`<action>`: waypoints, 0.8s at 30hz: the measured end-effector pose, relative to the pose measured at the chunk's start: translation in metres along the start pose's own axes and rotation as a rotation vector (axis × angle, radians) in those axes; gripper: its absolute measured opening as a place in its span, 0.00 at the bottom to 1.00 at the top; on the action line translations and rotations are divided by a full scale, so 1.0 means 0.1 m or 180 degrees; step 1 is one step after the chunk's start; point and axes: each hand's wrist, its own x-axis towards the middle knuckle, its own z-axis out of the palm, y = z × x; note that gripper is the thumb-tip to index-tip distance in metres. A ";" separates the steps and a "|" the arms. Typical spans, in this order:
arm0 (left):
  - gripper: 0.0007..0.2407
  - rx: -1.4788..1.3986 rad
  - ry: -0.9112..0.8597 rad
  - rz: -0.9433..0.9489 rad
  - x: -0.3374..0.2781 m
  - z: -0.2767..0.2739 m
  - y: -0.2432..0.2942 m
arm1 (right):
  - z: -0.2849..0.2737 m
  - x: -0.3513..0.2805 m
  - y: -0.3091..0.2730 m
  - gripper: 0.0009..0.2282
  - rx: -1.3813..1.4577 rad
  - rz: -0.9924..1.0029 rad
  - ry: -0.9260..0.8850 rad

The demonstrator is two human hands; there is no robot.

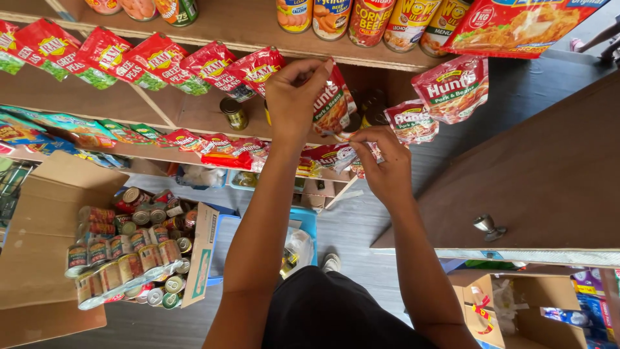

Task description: The recorder is picking various canned goods and packaged food items from shelves and placing them into a plastic bag.

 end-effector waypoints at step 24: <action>0.04 0.1155 0.0612 0.0099 -2.03 -1.86 0.93 | 0.64 -0.50 -0.51 0.05 0.0647 -0.0168 -0.1151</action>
